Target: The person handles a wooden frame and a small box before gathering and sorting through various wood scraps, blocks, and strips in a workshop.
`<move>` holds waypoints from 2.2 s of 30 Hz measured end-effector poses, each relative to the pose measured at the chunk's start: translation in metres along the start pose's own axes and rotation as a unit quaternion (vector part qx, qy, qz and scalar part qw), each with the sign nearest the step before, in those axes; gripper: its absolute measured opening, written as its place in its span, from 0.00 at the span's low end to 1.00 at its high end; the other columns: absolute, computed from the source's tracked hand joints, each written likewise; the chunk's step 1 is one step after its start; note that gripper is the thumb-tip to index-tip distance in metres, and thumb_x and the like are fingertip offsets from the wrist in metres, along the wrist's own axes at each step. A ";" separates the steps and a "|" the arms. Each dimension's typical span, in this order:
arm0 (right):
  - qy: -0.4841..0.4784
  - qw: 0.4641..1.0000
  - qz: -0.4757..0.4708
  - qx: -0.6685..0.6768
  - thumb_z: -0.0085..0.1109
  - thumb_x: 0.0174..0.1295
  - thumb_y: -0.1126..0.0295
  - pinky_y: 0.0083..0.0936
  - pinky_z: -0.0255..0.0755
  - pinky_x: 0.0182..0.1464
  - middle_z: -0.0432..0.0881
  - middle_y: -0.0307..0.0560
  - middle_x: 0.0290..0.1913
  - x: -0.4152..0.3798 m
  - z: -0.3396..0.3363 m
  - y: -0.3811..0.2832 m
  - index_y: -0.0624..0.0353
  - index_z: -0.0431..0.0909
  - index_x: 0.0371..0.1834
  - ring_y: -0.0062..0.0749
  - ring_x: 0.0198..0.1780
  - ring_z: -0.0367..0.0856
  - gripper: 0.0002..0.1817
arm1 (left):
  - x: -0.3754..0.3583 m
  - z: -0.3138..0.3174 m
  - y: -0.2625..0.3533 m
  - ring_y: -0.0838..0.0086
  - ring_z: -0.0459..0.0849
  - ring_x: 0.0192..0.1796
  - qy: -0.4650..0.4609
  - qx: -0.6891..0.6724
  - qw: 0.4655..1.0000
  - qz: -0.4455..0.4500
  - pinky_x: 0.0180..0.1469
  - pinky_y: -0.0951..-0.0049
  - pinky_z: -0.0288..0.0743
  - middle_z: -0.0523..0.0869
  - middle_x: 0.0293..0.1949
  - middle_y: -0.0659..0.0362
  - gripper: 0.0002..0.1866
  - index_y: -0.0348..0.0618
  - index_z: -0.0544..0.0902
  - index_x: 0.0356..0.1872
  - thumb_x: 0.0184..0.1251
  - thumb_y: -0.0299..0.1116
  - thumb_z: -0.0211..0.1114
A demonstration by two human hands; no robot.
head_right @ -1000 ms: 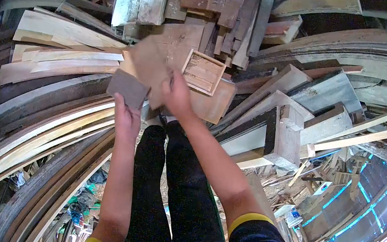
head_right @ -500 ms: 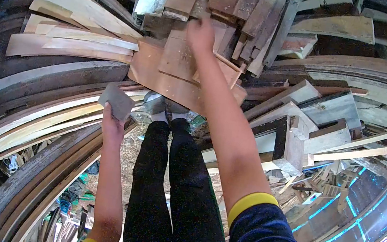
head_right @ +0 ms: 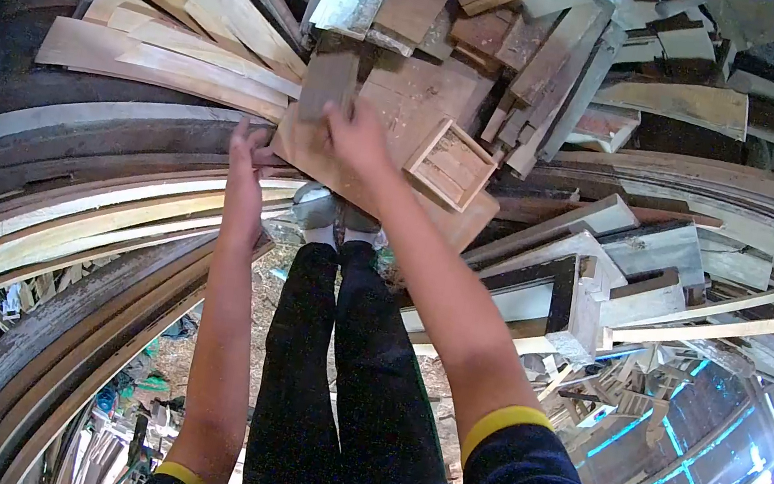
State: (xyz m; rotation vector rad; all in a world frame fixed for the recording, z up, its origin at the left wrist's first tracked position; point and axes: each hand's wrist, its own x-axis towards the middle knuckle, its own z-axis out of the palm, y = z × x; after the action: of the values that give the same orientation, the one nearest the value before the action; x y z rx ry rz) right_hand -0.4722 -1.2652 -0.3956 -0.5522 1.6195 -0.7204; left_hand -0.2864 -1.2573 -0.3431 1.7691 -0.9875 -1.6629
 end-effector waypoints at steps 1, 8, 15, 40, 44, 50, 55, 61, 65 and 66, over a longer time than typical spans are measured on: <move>0.010 1.000 0.004 0.017 0.57 0.76 0.60 0.25 0.73 0.31 0.84 0.43 0.30 0.020 -0.002 -0.012 0.65 0.78 0.47 0.25 0.27 0.79 0.16 | -0.002 -0.006 0.002 0.64 0.75 0.63 -0.001 0.003 1.000 -0.003 0.64 0.62 0.69 0.72 0.70 0.48 0.38 0.44 0.59 0.80 0.83 0.61 0.34; 0.096 0.978 -0.019 0.182 0.53 0.77 0.59 0.29 0.75 0.30 0.85 0.44 0.34 0.107 -0.013 -0.054 0.66 0.80 0.50 0.29 0.28 0.82 0.18 | -0.028 -0.048 -0.053 0.62 0.76 0.64 -0.014 0.003 0.993 -0.114 0.63 0.61 0.69 0.73 0.70 0.49 0.37 0.42 0.66 0.76 0.83 0.62 0.36; 0.288 0.931 -0.073 -0.214 0.62 0.62 0.64 0.45 0.76 0.52 0.85 0.62 0.44 0.026 -0.066 0.060 0.66 0.79 0.56 0.56 0.47 0.84 0.22 | -0.047 -0.063 -0.123 0.61 0.75 0.68 -0.042 0.044 0.982 -0.178 0.65 0.60 0.68 0.74 0.70 0.52 0.38 0.44 0.68 0.76 0.81 0.64 0.42; 0.421 0.898 -0.077 -0.098 0.68 0.60 0.59 0.42 0.80 0.44 0.87 0.58 0.32 -0.005 -0.131 0.122 0.64 0.79 0.42 0.55 0.37 0.87 0.19 | -0.050 0.032 -0.090 0.62 0.79 0.64 -0.160 0.147 0.959 -0.184 0.64 0.61 0.71 0.81 0.64 0.51 0.32 0.41 0.73 0.70 0.81 0.58 0.50; 0.451 0.884 0.010 -0.119 0.65 0.63 0.59 0.45 0.79 0.48 0.87 0.62 0.37 0.014 -0.119 0.090 0.65 0.78 0.46 0.58 0.43 0.87 0.20 | -0.054 0.022 -0.096 0.63 0.80 0.62 -0.144 0.147 0.959 -0.196 0.63 0.62 0.71 0.82 0.62 0.52 0.31 0.41 0.74 0.69 0.81 0.57 0.51; 0.305 0.941 -0.039 -0.138 0.61 0.66 0.57 0.45 0.76 0.56 0.85 0.67 0.47 -0.072 -0.098 0.120 0.66 0.79 0.53 0.61 0.53 0.83 0.23 | -0.078 -0.006 -0.088 0.66 0.81 0.59 -0.149 0.168 0.956 -0.189 0.59 0.64 0.74 0.83 0.61 0.53 0.30 0.43 0.75 0.68 0.81 0.57 0.51; 0.194 0.977 -0.001 -0.092 0.56 0.70 0.59 0.40 0.76 0.54 0.85 0.66 0.43 -0.205 -0.098 0.116 0.67 0.80 0.49 0.59 0.49 0.84 0.19 | -0.119 -0.057 -0.083 0.68 0.82 0.54 -0.158 0.168 0.966 -0.117 0.57 0.67 0.75 0.83 0.59 0.52 0.30 0.40 0.76 0.67 0.80 0.56 0.54; 0.197 0.971 -0.083 0.104 0.57 0.75 0.67 0.25 0.77 0.49 0.86 0.46 0.41 -0.404 -0.105 -0.025 0.67 0.80 0.52 0.27 0.43 0.84 0.14 | -0.256 -0.121 0.083 0.64 0.83 0.53 -0.056 -0.362 0.919 -0.149 0.56 0.62 0.79 0.82 0.58 0.54 0.28 0.43 0.73 0.65 0.79 0.55 0.55; 0.152 0.969 -0.121 0.153 0.57 0.75 0.66 0.22 0.77 0.47 0.85 0.43 0.39 -0.510 -0.111 -0.067 0.66 0.80 0.52 0.25 0.40 0.83 0.13 | -0.372 -0.184 0.149 0.67 0.83 0.52 -0.102 -0.353 0.930 -0.011 0.54 0.63 0.78 0.82 0.58 0.57 0.26 0.48 0.76 0.63 0.77 0.57 0.57; 0.142 0.976 -0.129 0.100 0.57 0.76 0.65 0.23 0.77 0.48 0.85 0.43 0.41 -0.519 -0.117 -0.063 0.65 0.79 0.55 0.25 0.42 0.83 0.14 | -0.394 -0.198 0.149 0.67 0.83 0.52 -0.096 -0.363 0.927 0.006 0.54 0.63 0.78 0.82 0.58 0.57 0.26 0.48 0.76 0.63 0.77 0.57 0.57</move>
State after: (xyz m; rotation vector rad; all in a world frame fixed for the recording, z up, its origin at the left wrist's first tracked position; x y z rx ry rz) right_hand -0.5030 -0.9259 0.0176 -0.5354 1.7286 -1.1871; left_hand -0.1080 -1.0575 0.0376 1.1142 -0.3552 -1.8885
